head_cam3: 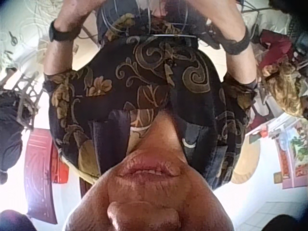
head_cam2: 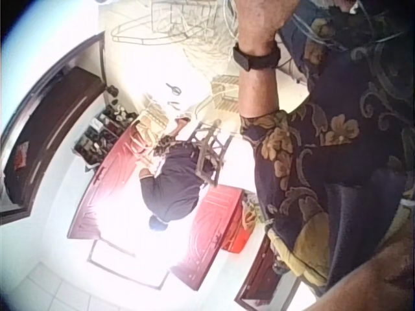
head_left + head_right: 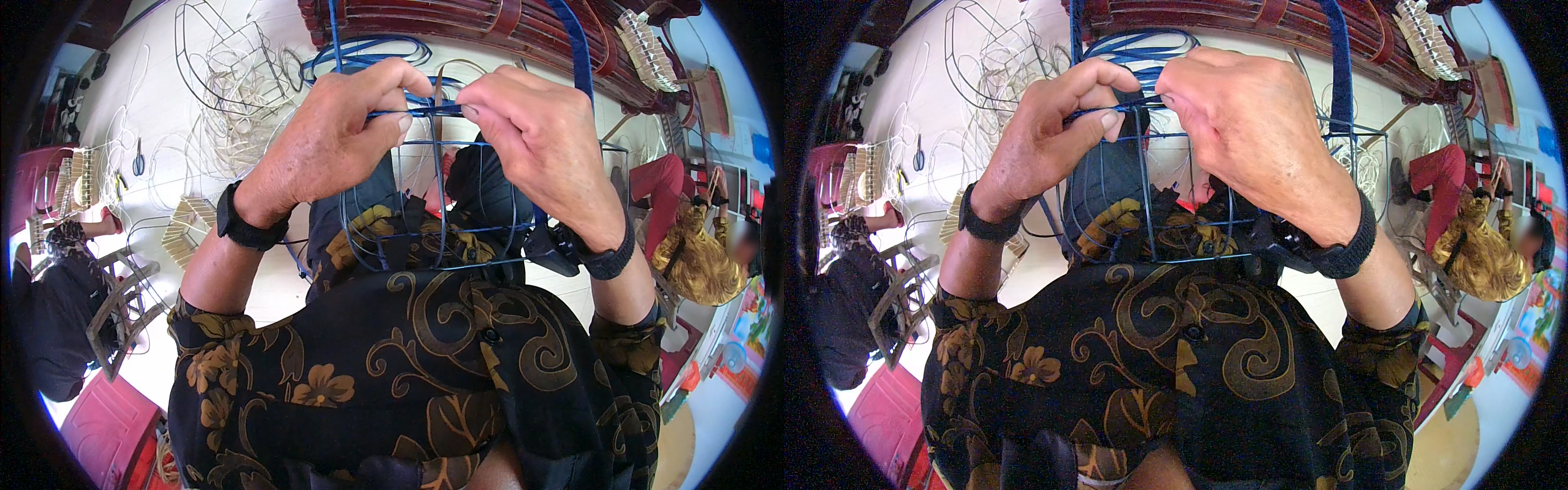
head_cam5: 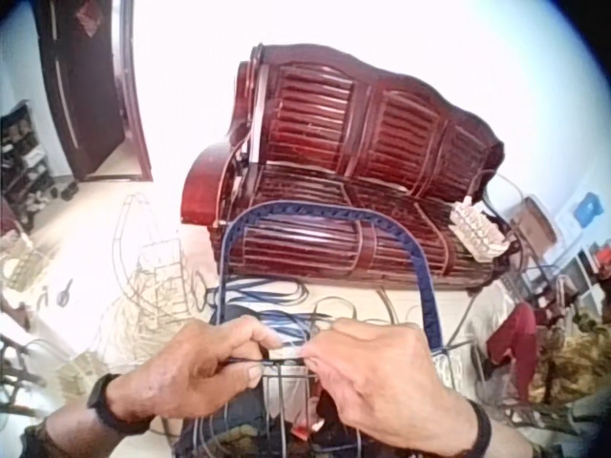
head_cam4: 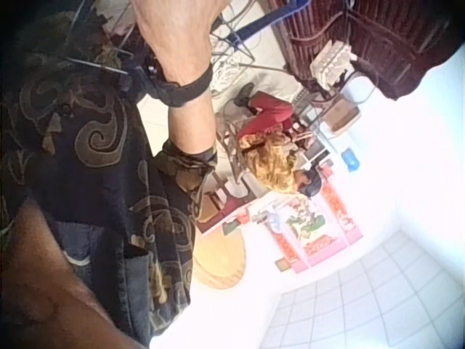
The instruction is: The person weaves blue plastic straps through a wire basket frame by hand, pulling the straps through the wire mesh and tightening them.
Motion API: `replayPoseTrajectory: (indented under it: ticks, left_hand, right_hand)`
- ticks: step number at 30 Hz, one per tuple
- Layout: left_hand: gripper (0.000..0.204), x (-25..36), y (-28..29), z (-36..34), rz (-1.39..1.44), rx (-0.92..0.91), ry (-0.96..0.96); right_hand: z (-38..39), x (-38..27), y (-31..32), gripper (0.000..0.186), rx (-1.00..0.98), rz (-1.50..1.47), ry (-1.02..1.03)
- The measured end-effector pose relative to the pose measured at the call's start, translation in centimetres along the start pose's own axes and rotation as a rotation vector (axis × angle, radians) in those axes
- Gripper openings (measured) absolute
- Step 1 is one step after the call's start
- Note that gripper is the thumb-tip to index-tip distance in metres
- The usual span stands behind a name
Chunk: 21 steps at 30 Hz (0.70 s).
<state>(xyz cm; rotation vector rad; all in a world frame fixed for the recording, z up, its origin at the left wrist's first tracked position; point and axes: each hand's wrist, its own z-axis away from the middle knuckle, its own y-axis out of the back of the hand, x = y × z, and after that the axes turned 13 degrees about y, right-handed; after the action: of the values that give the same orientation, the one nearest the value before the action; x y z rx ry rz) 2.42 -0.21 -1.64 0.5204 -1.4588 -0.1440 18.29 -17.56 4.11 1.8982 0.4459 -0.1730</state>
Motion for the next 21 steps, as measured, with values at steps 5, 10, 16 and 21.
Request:
replayPoseTrajectory:
  ticks: [5, 10, 16, 21]
  left_hand:
    - [0.019, 0.0, 0.0, -0.3, 0.019, -0.018, 0.034]
    - [0.014, 0.1, 0.3, -0.5, -0.006, -0.03, 0.015]
    - [0.016, 0.1, 0.2, -0.7, 0.023, -0.042, 0.024]
    - [0.019, 0.7, 1.4, -1.4, 0.292, -0.263, 0.235]
  right_hand:
    - [0.0, -0.1, 0.1, 0.013, -0.005, 0.119, 0.042]
    - [0.3, -0.3, -0.1, 0.018, -0.006, 0.249, 0.182]
    - [1.0, -0.3, -0.7, 0.014, -0.02, 0.324, 0.334]
    - [1.4, -0.7, -0.8, 0.008, -0.079, 0.37, 0.365]
